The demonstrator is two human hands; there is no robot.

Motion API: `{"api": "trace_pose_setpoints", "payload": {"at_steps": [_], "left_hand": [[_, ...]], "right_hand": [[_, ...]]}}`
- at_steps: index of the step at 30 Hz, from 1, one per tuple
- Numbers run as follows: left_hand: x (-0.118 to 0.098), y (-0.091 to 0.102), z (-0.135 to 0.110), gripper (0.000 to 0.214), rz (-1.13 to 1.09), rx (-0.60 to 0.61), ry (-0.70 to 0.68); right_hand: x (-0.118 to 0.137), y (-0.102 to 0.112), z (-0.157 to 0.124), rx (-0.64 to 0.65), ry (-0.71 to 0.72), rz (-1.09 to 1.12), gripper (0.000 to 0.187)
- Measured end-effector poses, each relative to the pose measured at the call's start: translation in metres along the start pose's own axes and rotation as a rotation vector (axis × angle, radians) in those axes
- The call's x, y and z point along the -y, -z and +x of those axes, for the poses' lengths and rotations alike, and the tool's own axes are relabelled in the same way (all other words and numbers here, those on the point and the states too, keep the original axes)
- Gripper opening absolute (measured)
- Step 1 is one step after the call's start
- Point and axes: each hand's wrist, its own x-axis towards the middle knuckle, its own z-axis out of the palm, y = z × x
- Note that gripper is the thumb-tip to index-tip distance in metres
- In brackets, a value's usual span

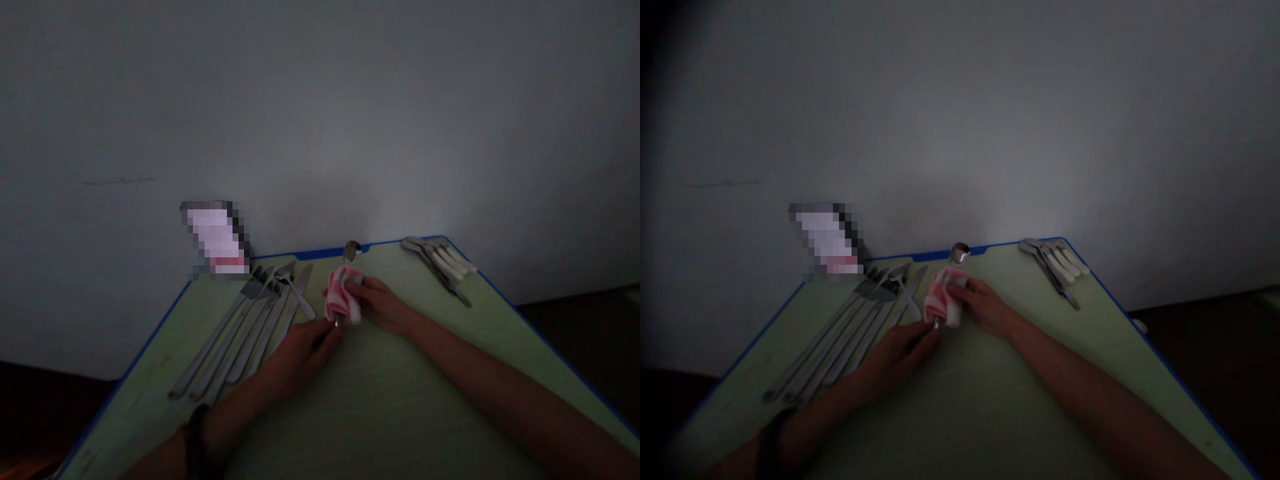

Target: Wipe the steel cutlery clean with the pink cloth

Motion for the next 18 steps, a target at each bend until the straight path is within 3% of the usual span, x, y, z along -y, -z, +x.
{"api": "trace_pose_setpoints", "payload": {"at_steps": [8,18], "left_hand": [[0.002,0.001,0.001,0.032,0.100,0.041,-0.036],[-0.001,0.004,-0.002,0.017,-0.035,0.078,-0.001]], "right_hand": [[-0.010,0.014,0.019,-0.255,0.065,0.304,0.012],[0.002,-0.001,0.008,-0.181,0.092,0.139,0.018]]}}
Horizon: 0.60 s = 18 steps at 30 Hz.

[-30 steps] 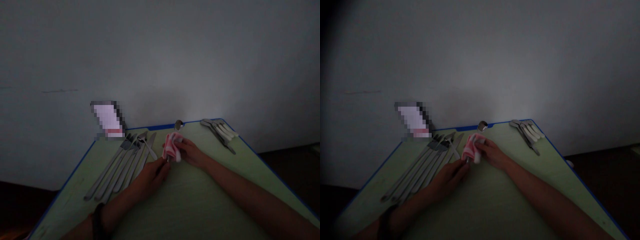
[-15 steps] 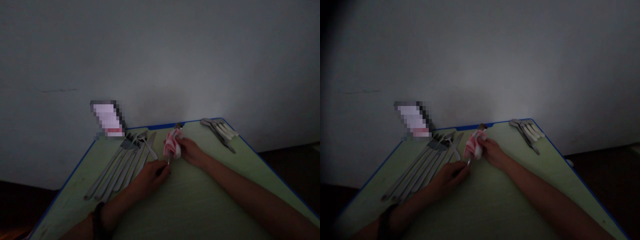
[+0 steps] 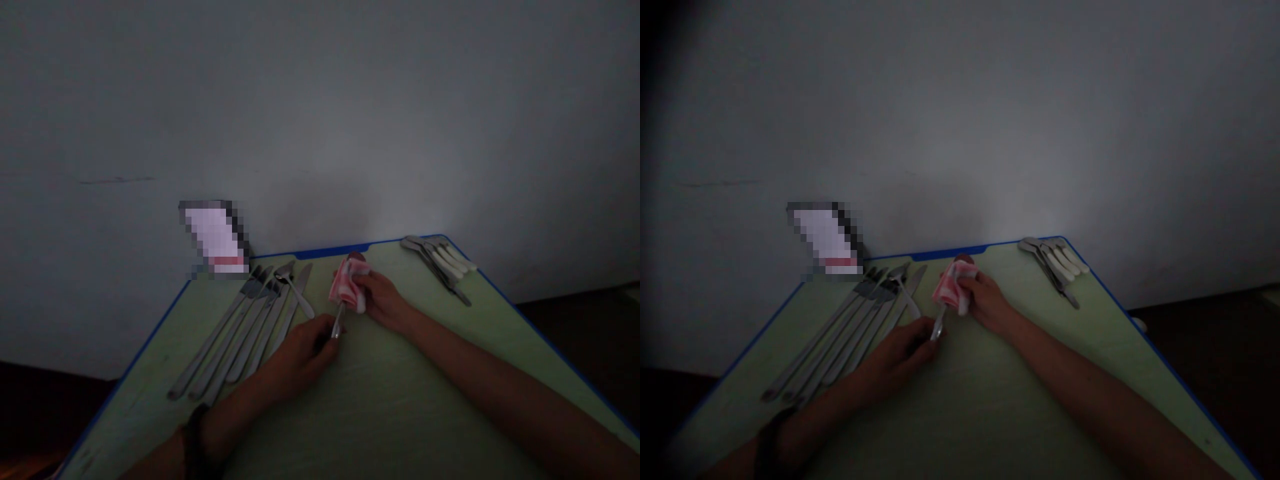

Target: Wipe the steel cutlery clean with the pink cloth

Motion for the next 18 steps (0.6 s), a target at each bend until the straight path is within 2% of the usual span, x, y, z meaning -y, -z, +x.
{"api": "trace_pose_setpoints", "payload": {"at_steps": [4,9,11,15,18], "left_hand": [[-0.001,0.001,0.001,0.020,-0.021,0.015,0.002],[-0.002,0.000,0.004,0.027,0.055,-0.005,0.069],[-0.001,0.000,0.004,0.027,0.078,-0.007,0.058],[0.002,-0.003,0.003,0.025,0.169,-0.013,0.000],[0.002,-0.004,0.000,0.022,0.244,-0.016,-0.046]], "right_hand": [[-0.004,0.003,0.001,0.007,0.017,-0.039,0.021],[-0.009,0.006,0.003,-0.002,0.011,-0.059,0.025],[-0.010,0.006,0.004,-0.054,0.039,-0.037,0.024],[-0.013,0.009,0.010,-0.215,0.190,0.012,0.022],[-0.016,0.013,0.013,-0.235,0.238,-0.065,0.026]]}}
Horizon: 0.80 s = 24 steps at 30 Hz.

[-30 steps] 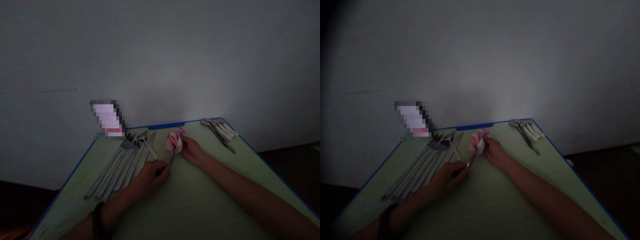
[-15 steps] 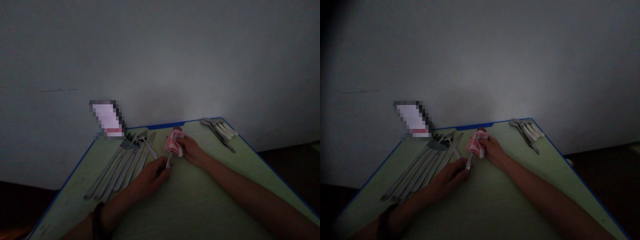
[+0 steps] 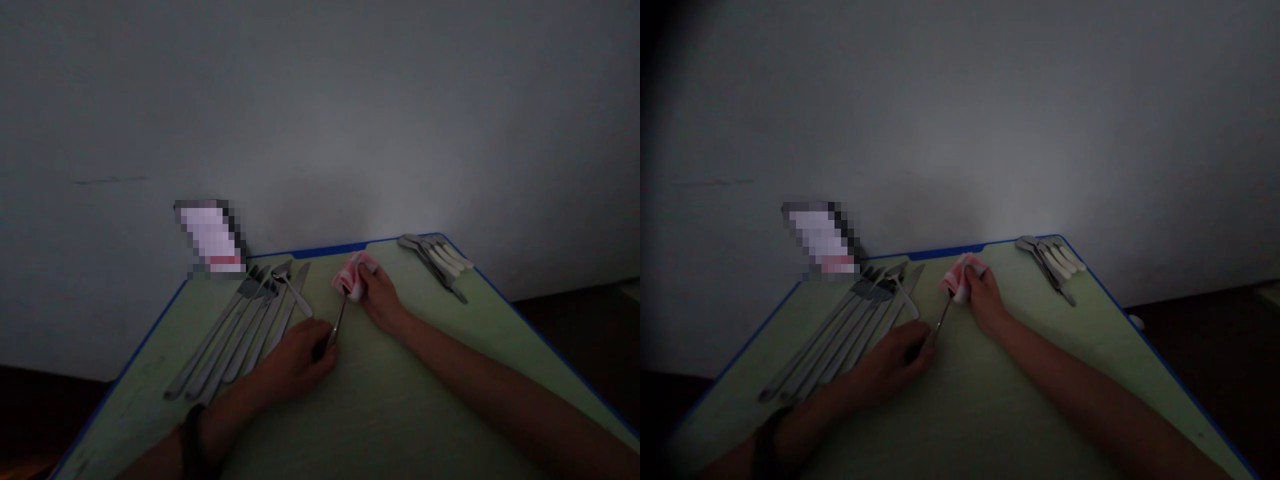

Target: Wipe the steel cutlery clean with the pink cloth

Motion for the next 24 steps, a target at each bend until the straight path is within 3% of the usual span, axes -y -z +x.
{"api": "trace_pose_setpoints", "payload": {"at_steps": [5,10,24], "left_hand": [[0.000,0.002,-0.002,0.020,-0.002,0.029,-0.003],[0.001,0.002,-0.002,0.022,-0.031,0.046,-0.017],[0.000,0.001,-0.003,0.021,0.012,0.051,-0.087]], "right_hand": [[-0.001,0.005,0.000,0.179,0.009,-0.132,0.030],[0.003,0.006,-0.003,0.252,-0.033,-0.174,0.031],[0.015,0.001,-0.010,0.274,-0.140,-0.218,0.036]]}}
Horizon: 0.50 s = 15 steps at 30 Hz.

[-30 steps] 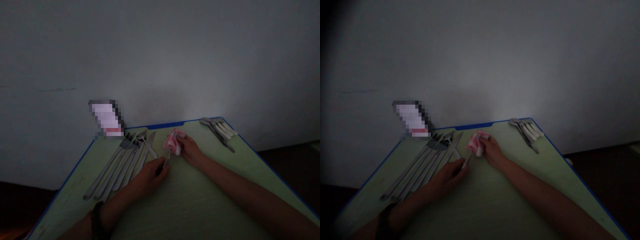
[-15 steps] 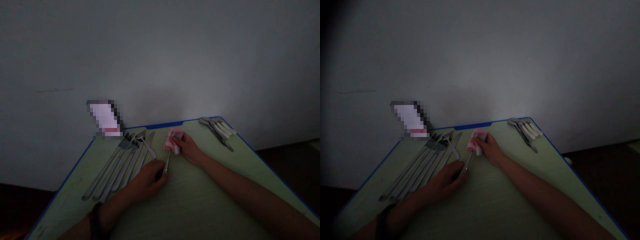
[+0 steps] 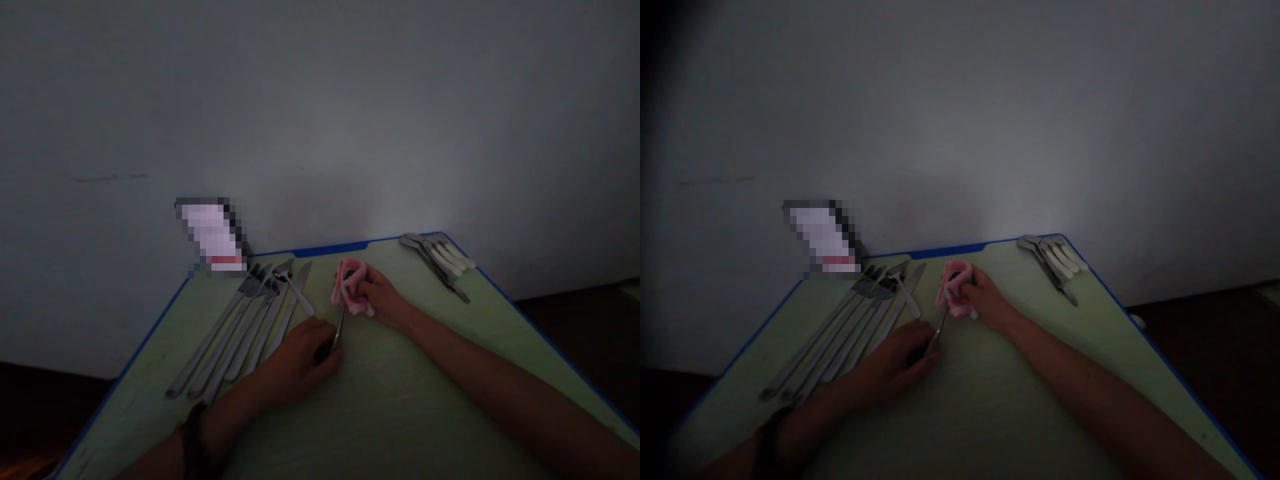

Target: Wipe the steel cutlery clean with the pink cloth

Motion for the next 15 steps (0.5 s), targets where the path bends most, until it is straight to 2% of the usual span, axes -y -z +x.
{"api": "trace_pose_setpoints", "payload": {"at_steps": [4,8,15], "left_hand": [[-0.0005,0.0005,0.0000,0.022,-0.006,0.000,0.013],[-0.0008,0.0004,0.0006,0.022,-0.003,0.000,0.021],[0.0009,-0.0012,0.0009,0.021,0.005,0.003,0.018]], "right_hand": [[-0.0012,-0.0003,0.0026,-0.019,-0.002,0.100,0.027],[0.0009,-0.0018,0.0026,0.037,0.020,0.162,0.024],[-0.0019,-0.0020,-0.0012,0.073,0.063,0.035,0.029]]}}
